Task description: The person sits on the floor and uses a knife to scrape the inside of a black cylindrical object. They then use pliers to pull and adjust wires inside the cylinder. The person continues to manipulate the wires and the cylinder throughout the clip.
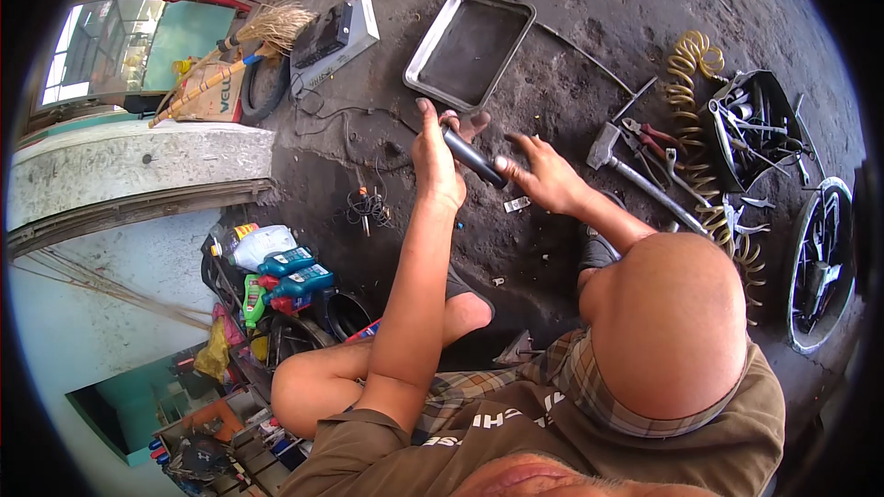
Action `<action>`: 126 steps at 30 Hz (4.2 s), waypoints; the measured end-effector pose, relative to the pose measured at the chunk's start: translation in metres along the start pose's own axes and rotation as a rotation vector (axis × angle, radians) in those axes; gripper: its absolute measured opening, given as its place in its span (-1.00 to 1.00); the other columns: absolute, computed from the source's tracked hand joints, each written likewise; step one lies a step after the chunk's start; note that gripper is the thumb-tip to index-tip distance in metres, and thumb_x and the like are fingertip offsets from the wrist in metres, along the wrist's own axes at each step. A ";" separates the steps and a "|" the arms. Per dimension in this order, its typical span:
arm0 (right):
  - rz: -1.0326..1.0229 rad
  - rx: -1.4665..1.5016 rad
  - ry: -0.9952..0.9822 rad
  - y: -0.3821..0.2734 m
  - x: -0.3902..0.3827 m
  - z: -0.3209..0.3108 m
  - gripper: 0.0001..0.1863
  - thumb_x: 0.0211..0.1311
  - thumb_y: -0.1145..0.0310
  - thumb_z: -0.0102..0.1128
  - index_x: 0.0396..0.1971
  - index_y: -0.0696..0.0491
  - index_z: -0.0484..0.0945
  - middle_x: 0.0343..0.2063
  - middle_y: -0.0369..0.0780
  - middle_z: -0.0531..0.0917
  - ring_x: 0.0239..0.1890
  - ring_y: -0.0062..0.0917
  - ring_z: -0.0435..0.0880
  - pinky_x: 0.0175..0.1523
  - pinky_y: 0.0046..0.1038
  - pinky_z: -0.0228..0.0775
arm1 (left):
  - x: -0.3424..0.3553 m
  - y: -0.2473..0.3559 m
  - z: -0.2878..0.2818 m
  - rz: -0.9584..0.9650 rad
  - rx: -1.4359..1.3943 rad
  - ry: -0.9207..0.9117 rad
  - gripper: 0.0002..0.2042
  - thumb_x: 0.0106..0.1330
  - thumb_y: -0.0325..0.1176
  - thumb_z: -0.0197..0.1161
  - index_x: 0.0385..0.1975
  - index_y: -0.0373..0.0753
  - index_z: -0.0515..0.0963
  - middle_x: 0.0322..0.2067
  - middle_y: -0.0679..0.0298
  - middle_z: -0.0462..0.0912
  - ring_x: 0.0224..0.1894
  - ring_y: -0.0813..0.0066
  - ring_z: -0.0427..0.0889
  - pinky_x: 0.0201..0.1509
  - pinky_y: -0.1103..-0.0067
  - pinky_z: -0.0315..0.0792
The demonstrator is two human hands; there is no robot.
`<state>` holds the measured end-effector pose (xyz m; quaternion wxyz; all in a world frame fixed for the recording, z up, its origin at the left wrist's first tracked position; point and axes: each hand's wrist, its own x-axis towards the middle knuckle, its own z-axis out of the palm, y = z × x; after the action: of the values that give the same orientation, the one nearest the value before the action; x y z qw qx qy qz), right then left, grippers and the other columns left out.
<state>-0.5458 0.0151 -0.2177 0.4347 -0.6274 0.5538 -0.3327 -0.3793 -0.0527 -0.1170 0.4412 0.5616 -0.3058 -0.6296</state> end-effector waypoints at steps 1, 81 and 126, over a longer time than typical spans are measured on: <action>0.020 0.233 -0.077 -0.001 0.005 -0.008 -0.03 0.42 -0.39 0.13 0.38 0.26 0.43 -0.06 -0.05 0.71 0.04 -0.33 0.69 0.14 -0.26 0.55 | -0.001 0.000 0.000 -0.018 0.007 -0.040 -0.43 0.53 0.40 0.00 -0.19 -0.08 0.45 0.01 -0.10 0.78 0.10 0.19 0.76 0.21 0.40 0.53; 0.452 1.175 -0.216 -0.029 0.037 0.004 -0.79 0.33 0.29 0.37 -0.37 0.07 0.54 -0.64 -0.38 0.41 -0.67 -0.63 0.37 -0.57 -0.44 0.15 | 0.028 0.018 -0.036 -0.007 0.461 -0.559 -0.64 0.57 -0.16 0.24 0.10 -0.33 0.67 -0.01 0.22 0.78 -0.02 0.52 0.74 0.18 0.46 0.55; 0.372 0.203 0.112 0.083 -0.026 -0.199 -0.54 0.29 0.34 0.34 0.17 0.16 0.66 -0.04 -0.09 0.79 -0.04 -0.32 0.77 0.25 -0.36 0.50 | -0.117 0.177 -0.109 -0.340 0.184 -0.566 -0.56 0.68 -0.06 0.04 0.19 -0.37 0.53 -0.25 0.22 0.68 -0.56 0.65 0.50 -0.56 0.64 0.32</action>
<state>-0.7626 0.0046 -0.2118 0.5180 -0.4482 0.6470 -0.3351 -0.2374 -0.0101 0.0702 0.1752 0.4448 -0.3737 -0.7948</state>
